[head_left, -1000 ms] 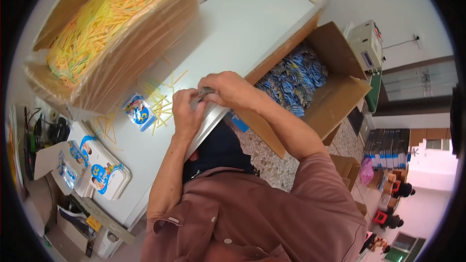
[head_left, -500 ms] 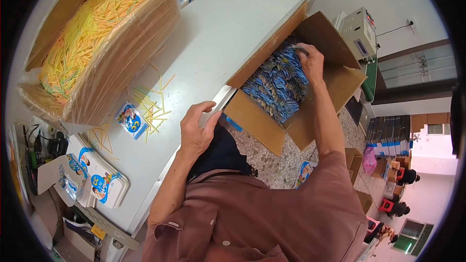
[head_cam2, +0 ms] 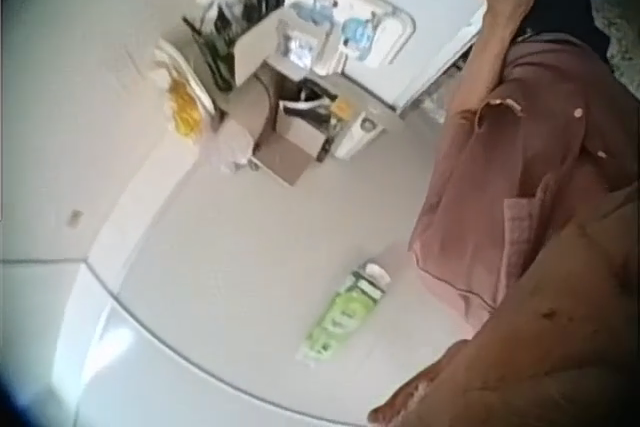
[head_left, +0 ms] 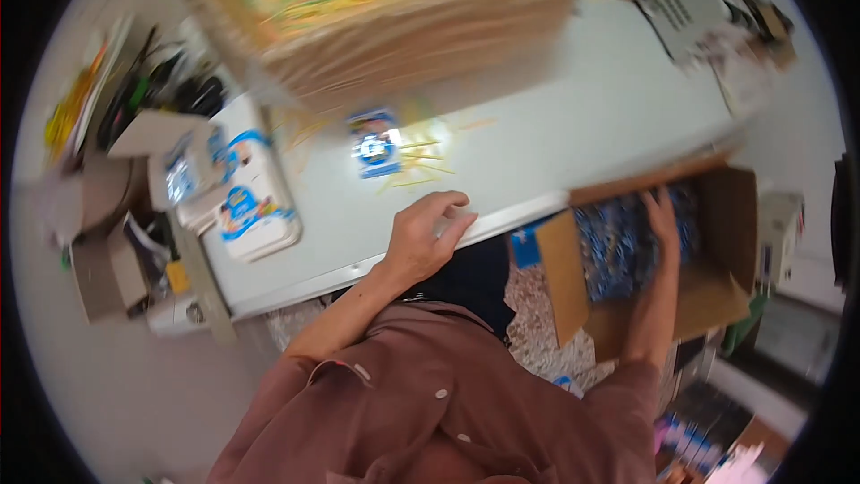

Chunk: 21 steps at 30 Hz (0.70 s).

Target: Packing small blue sachets into cardboard boxes and adding yellow shredded paper as filler.

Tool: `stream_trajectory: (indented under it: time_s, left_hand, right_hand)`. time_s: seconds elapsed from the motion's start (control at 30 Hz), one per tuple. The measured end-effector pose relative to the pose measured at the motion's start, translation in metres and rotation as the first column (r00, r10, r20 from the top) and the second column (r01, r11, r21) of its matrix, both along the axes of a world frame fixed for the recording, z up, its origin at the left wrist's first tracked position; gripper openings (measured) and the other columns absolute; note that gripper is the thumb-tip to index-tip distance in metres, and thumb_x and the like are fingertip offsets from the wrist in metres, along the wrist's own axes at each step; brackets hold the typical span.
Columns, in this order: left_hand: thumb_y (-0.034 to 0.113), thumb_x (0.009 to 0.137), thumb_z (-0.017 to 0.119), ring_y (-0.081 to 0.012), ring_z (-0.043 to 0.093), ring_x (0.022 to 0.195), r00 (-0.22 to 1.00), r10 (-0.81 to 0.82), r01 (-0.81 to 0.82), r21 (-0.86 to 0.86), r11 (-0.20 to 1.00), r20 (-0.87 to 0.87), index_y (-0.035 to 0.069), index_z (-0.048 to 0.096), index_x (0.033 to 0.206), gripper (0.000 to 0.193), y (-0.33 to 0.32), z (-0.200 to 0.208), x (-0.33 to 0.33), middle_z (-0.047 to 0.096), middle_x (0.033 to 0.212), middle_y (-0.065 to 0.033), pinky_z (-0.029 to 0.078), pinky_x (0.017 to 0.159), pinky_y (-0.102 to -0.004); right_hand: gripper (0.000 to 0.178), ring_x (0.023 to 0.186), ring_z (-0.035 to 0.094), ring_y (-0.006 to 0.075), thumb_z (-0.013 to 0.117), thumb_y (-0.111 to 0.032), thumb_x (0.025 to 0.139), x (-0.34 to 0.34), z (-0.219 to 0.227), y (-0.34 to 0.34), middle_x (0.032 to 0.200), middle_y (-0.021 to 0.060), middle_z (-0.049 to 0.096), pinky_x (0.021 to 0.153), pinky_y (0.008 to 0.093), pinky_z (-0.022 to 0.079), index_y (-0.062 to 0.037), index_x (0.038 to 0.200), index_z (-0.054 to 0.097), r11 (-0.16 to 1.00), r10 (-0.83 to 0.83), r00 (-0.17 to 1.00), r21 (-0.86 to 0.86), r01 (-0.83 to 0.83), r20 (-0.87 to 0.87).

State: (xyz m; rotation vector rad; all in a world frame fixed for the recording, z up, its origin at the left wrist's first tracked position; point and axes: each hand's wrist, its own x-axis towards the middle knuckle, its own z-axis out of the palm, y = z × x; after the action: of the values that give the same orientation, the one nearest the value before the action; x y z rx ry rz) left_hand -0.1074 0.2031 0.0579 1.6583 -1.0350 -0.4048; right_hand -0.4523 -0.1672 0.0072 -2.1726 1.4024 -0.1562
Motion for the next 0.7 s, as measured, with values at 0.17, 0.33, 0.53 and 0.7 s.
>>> stream_trajectory:
  time_s: [0.17, 0.33, 0.53, 0.7]
  left_hand:
    - [0.023, 0.086, 0.075, -0.0229, 0.067, 0.072, 0.813, 0.582, -0.554, 0.280, 0.784, -0.022, -0.002, 0.066, 0.105, 0.032, 0.042, 0.021, 0.079, 0.071, 0.087, -0.0144, 0.052, 0.065, -0.0336]
    - [0.034, 0.079, 0.079, -0.0348, 0.068, 0.084, 0.832, 0.443, -0.555, 0.501, 0.664, 0.334, -0.002, 0.066, 0.105, 0.046, 0.034, 0.000, 0.122, 0.068, 0.097, -0.0185, 0.053, 0.074, -0.0437]
    - [0.032, 0.073, 0.082, -0.0371, 0.067, 0.089, 0.860, 0.415, -0.510, 0.544, 0.667, 0.296, 0.003, 0.068, 0.097, 0.040, 0.010, -0.007, 0.124, 0.066, 0.101, -0.0174, 0.052, 0.076, -0.0465]
    - [0.028, 0.076, 0.080, -0.0337, 0.067, 0.078, 0.875, 0.480, -0.452, 0.452, 0.769, 0.060, 0.004, 0.071, 0.079, 0.025, 0.027, -0.018, 0.128, 0.069, 0.084, -0.0148, 0.051, 0.069, -0.0454]
  right_hand:
    - [0.039, 0.096, 0.063, 0.0180, 0.062, -0.024, 0.095, 0.019, 0.130, 0.052, 0.103, 0.0110, 0.068, 0.085, 0.0279, 0.049, 0.0068, 0.120, 0.062, 0.991, 0.088, 0.971, 0.119, -0.062, -0.224]
    - [0.030, 0.081, 0.058, 0.0112, 0.067, -0.020, 0.093, 0.162, 0.188, 0.156, 0.088, 0.0044, 0.065, 0.071, 0.0262, 0.049, 0.0041, 0.111, 0.065, 0.938, 0.170, 0.917, 0.227, -0.263, 0.361]
    - [0.032, 0.080, 0.064, 0.0177, 0.070, -0.020, 0.091, 0.304, 0.104, 0.209, 0.087, 0.0128, 0.068, 0.072, 0.0304, 0.052, 0.0053, 0.110, 0.065, 0.812, 0.531, 0.764, 0.039, -0.583, 0.367]
    - [0.033, 0.074, 0.060, 0.0144, 0.070, -0.022, 0.090, 0.355, 0.081, 0.240, 0.082, 0.0100, 0.066, 0.070, 0.0280, 0.051, 0.0066, 0.106, 0.066, 0.819, 0.480, 0.769, 0.097, -0.565, 0.423]
